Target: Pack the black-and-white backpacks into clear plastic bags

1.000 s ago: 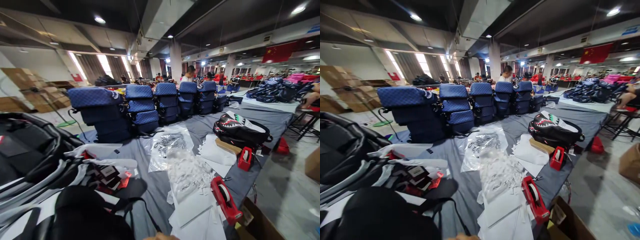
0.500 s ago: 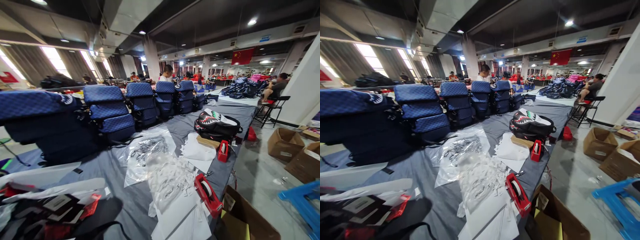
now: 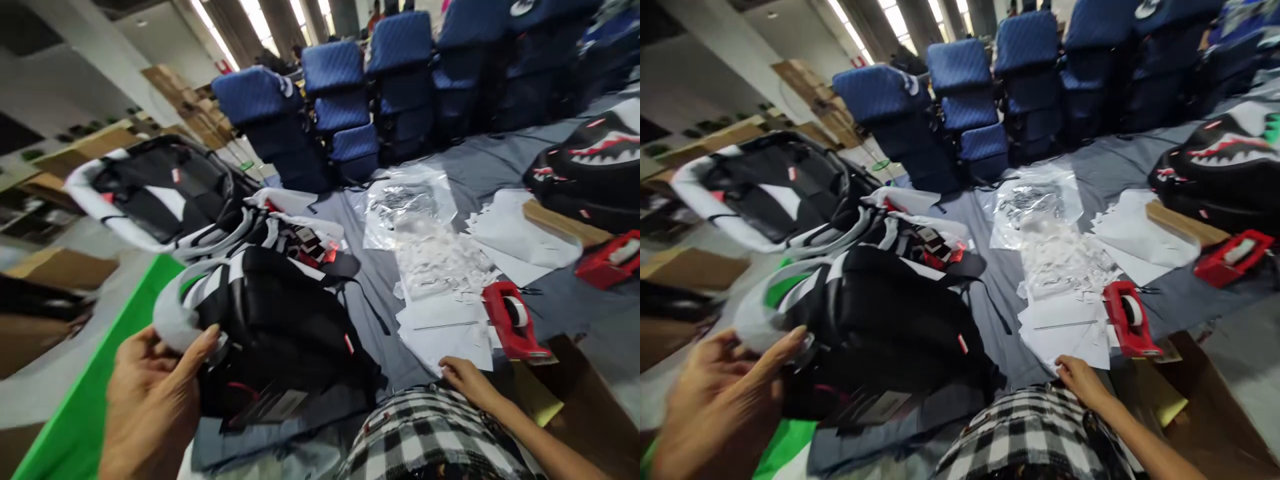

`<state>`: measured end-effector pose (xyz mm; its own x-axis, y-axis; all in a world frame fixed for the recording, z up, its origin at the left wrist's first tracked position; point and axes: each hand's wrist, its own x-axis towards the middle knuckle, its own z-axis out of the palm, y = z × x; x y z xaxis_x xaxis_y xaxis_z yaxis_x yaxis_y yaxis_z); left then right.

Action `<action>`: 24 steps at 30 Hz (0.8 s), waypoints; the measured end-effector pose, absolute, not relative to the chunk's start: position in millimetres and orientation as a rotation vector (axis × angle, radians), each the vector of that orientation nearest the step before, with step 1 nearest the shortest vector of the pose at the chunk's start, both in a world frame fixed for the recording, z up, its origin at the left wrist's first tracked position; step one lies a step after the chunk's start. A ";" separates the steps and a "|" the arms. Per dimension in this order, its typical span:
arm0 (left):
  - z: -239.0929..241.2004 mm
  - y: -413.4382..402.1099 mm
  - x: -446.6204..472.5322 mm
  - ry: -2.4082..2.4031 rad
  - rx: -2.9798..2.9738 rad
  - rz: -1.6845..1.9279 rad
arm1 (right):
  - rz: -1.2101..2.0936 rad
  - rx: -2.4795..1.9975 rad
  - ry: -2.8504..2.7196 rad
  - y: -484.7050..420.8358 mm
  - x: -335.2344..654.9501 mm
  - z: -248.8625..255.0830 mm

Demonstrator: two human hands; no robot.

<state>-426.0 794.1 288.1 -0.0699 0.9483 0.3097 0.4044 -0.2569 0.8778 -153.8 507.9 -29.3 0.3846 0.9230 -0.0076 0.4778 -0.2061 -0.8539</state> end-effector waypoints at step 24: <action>204.4 691.2 -422.6 0.680 2.581 1.335 | 0.570 -2.130 -1.381 586.1 -115.8 -106.1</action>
<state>-422.6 691.2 204.4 0.4989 0.4616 0.7335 0.3216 -0.8845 0.3379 -115.8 586.1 -106.1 0.3878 0.9198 -0.0604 0.6946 -0.3347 -0.6369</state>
